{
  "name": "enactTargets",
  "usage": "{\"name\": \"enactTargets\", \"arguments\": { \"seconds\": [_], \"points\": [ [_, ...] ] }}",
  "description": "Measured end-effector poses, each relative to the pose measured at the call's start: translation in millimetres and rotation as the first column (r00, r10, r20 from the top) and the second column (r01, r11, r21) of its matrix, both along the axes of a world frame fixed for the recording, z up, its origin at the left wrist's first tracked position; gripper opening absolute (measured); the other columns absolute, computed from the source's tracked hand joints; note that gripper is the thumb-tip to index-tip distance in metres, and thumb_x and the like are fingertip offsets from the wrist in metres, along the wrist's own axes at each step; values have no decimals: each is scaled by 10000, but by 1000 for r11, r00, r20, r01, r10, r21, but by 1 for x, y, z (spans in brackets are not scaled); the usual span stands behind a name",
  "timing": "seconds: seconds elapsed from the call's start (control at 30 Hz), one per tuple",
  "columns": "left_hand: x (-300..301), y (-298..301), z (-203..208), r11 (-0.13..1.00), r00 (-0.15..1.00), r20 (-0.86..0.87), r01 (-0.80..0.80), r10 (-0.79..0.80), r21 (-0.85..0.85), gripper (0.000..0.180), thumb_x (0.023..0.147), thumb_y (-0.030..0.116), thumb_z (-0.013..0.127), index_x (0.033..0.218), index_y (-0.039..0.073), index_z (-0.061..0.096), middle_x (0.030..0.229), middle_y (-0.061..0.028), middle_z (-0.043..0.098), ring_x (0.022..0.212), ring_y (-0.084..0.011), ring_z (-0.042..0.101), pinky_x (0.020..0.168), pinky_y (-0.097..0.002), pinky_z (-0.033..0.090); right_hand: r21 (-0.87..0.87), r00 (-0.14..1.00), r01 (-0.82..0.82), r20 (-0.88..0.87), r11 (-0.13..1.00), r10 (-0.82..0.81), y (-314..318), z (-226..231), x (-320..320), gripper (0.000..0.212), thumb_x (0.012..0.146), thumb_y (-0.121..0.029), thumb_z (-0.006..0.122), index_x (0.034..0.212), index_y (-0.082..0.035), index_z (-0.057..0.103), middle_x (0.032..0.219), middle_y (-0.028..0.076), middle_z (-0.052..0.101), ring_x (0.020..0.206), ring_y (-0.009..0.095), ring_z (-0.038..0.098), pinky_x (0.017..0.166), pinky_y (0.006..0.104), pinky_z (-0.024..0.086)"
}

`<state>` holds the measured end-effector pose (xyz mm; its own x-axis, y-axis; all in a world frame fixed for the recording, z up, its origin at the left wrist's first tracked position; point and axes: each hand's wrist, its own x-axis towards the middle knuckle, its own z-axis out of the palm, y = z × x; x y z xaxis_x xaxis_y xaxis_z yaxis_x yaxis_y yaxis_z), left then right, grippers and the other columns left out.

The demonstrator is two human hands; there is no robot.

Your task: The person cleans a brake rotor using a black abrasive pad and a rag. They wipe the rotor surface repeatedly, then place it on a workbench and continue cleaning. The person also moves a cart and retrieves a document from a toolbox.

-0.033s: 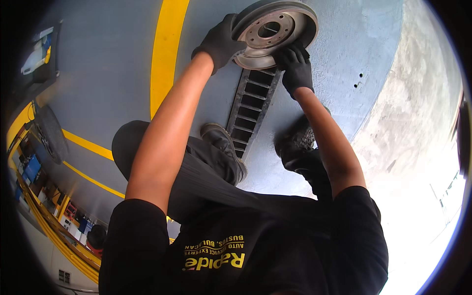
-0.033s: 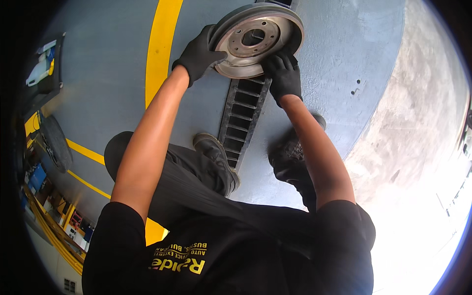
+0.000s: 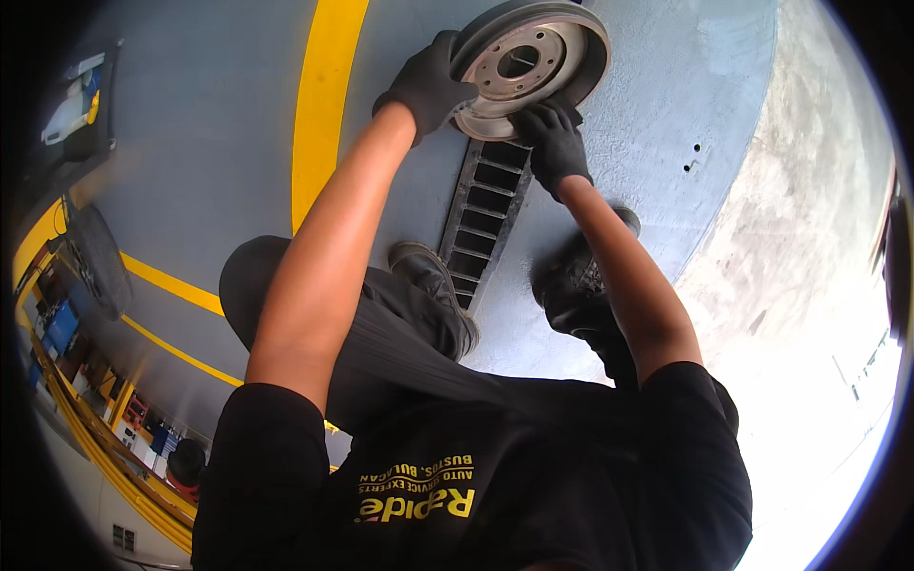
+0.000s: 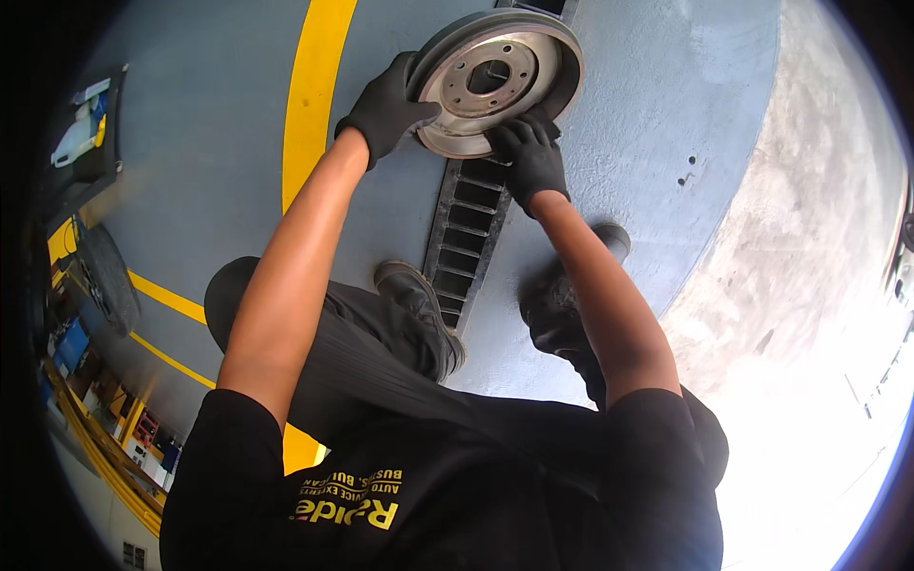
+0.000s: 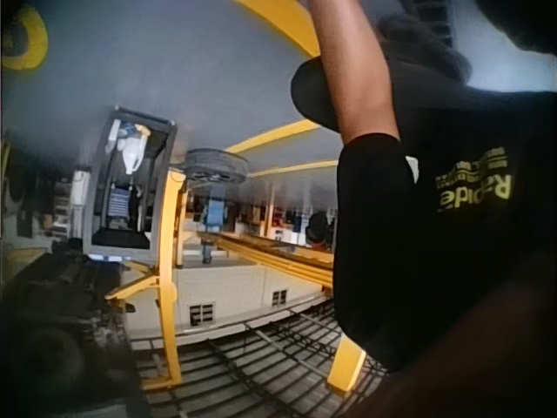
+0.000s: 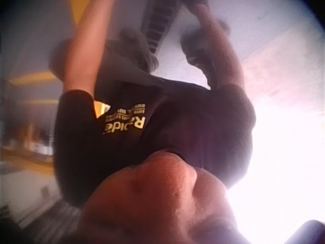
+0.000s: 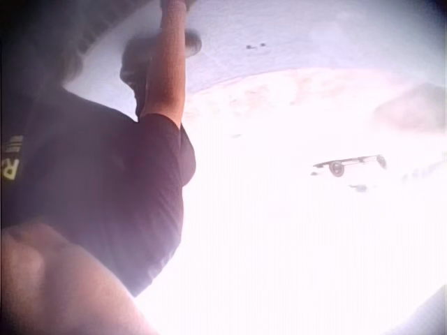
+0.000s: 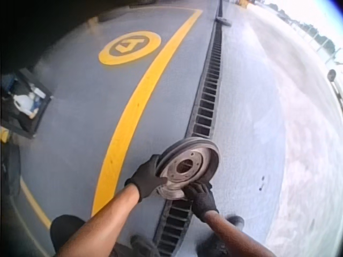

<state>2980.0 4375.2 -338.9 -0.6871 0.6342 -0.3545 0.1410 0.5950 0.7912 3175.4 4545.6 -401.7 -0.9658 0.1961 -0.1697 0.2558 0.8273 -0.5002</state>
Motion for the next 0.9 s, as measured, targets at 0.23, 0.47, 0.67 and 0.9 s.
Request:
{"name": "enactTargets", "arguments": {
  "seconds": [0.23,0.47,0.67,0.9],
  "points": [
    [7,47,42,993,884,-452,117,-118,-29,657,843,399,750,1451,261,544,1264,-148,666,1145,-340,656,1022,-419,516,-962,975,167,129,214,-180,-102,11,-18,506,813,-89,691,1311,-149,625,1403,123,555,1331,341,498,1075,406,439],
    [8,50,45,987,841,-518,153,-155,-46,480,862,488,721,1315,335,676,1235,-124,669,1121,-309,654,1003,-422,523,398,963,-259,31,880,269,32,15,-18,449,890,-101,609,1324,-210,638,1378,40,592,1325,256,513,1105,471,392],
    [25,48,28,990,823,-552,93,-135,-104,555,841,536,721,1344,311,654,1236,-125,658,1155,-315,630,1015,-430,512,-162,966,-230,78,960,245,-29,-16,3,499,857,-87,651,1348,-161,607,1436,76,540,1407,287,431,1179,426,363],
    [21,51,28,998,824,-562,62,-69,-30,545,832,513,725,1340,330,655,1144,-93,652,1087,-287,633,972,-428,525,5,991,-118,64,993,117,-34,-14,6,431,893,-21,556,1270,-193,675,1375,37,610,1349,286,502,1134,435,423]
  ]
}}
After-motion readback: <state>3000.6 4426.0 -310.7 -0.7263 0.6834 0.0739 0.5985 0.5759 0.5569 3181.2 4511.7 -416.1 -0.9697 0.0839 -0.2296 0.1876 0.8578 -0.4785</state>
